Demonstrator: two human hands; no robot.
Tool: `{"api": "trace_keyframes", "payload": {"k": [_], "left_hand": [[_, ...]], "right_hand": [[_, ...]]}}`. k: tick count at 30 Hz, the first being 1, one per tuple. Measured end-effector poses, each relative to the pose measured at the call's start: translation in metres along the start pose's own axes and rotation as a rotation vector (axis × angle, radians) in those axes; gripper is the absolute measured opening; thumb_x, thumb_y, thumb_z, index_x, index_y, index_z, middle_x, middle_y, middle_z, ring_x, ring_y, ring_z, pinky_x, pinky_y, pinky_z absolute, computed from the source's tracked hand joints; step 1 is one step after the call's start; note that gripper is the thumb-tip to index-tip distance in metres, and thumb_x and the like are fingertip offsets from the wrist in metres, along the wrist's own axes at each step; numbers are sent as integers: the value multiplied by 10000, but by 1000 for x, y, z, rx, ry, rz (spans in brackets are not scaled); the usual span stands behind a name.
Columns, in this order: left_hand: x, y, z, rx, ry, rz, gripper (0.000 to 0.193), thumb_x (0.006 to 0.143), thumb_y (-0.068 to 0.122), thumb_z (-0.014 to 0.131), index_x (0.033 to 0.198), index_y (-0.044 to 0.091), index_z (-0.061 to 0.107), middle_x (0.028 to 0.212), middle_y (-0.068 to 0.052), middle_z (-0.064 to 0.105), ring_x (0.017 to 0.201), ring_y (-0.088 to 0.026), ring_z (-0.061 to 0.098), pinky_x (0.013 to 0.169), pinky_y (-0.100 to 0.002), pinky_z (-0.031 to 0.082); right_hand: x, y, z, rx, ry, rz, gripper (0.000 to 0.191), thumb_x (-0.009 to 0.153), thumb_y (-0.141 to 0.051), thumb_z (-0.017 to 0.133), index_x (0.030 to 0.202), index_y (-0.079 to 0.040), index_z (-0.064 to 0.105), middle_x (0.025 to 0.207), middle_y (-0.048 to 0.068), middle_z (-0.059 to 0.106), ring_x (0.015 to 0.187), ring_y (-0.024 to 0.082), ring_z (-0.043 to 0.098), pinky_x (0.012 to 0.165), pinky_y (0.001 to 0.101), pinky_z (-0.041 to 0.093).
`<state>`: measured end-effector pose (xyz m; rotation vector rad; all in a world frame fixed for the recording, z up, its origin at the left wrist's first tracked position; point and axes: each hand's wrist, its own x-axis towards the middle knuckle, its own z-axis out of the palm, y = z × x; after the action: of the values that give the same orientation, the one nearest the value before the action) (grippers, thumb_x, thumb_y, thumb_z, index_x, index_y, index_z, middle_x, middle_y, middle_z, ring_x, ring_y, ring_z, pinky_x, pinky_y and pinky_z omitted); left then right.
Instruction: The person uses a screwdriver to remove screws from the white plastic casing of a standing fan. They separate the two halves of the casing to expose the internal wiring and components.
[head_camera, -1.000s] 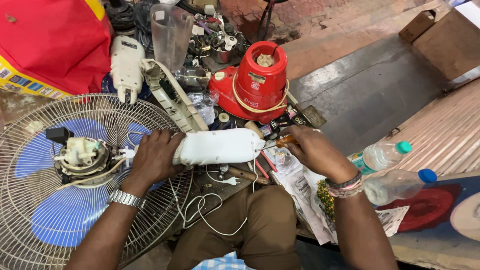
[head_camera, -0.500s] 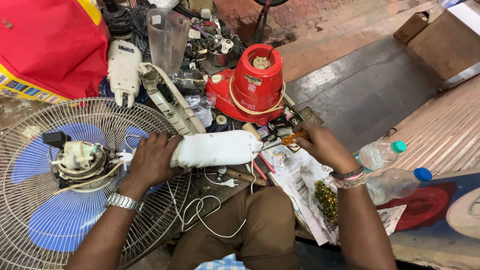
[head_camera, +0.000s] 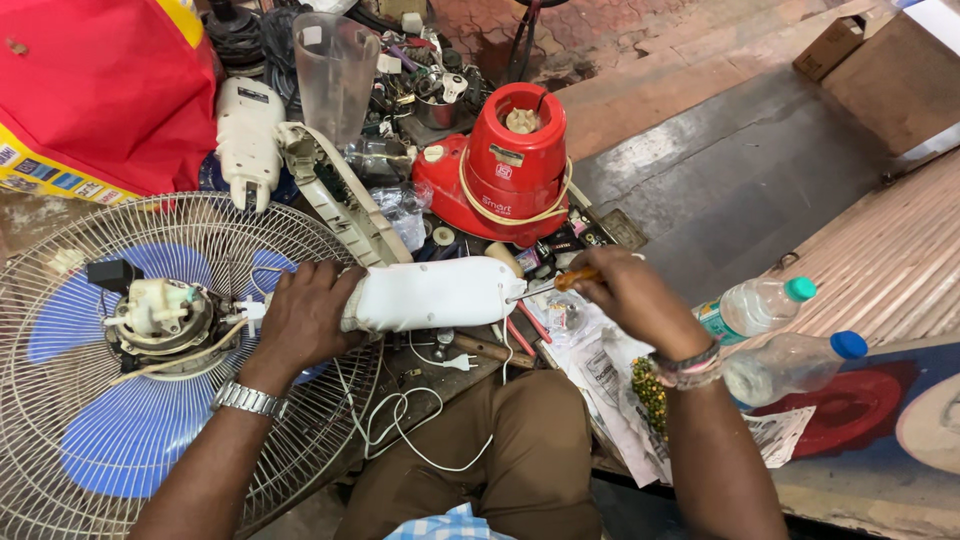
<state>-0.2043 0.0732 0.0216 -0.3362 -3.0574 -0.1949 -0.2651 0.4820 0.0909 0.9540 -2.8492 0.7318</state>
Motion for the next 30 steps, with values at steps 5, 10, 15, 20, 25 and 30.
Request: {"api": "trace_keyframes", "payload": {"k": [5, 10, 15, 20, 25, 30], "left_hand": [[-2, 0, 1, 8, -34, -14, 957, 557, 433, 957, 1378, 166, 543, 1229, -117, 597, 1144, -292, 537, 945, -451, 433], [-3, 1, 2, 38, -40, -20, 1018, 548, 445, 962, 1424, 172, 521, 1290, -132, 575, 1180, -298, 523, 967, -454, 427], [-2, 2, 0, 18, -73, -43, 999, 553, 443, 965, 1405, 170, 518, 1295, -129, 569, 1195, -293, 515, 981, -450, 422], [-6, 4, -5, 7, -97, -55, 955, 603, 445, 937, 1421, 182, 519, 1260, -111, 584, 1186, -287, 528, 978, -442, 433], [-10, 3, -6, 14, -20, -12, 958, 564, 419, 943, 1394, 170, 535, 1245, -128, 587, 1180, -311, 528, 965, -462, 432], [-12, 0, -4, -10, -11, -4, 939, 574, 425, 940, 1384, 166, 542, 1233, -126, 591, 1168, -314, 534, 961, -468, 434]], "right_hand": [[4, 21, -4, 62, -64, 76, 239, 869, -108, 693, 1098, -51, 656, 985, 148, 697, 929, 320, 689, 821, 423, 541], [5, 14, -9, 10, -80, -51, 265, 825, -75, 696, 1087, -50, 664, 988, 168, 688, 930, 344, 680, 815, 434, 539], [8, -12, -3, -38, 2, 64, 292, 863, -131, 714, 1120, -22, 626, 1021, 208, 706, 959, 395, 681, 803, 472, 530], [5, -27, 2, -56, -10, 246, 266, 879, -178, 728, 1063, -16, 626, 991, 201, 729, 938, 396, 698, 782, 471, 538], [1, -15, 1, 43, 3, 98, 220, 862, -122, 704, 1052, -23, 652, 971, 189, 728, 893, 352, 722, 761, 427, 556], [5, 11, 0, 111, -39, 225, 227, 873, -124, 699, 1081, -46, 653, 952, 134, 752, 850, 265, 740, 752, 387, 564]]}}
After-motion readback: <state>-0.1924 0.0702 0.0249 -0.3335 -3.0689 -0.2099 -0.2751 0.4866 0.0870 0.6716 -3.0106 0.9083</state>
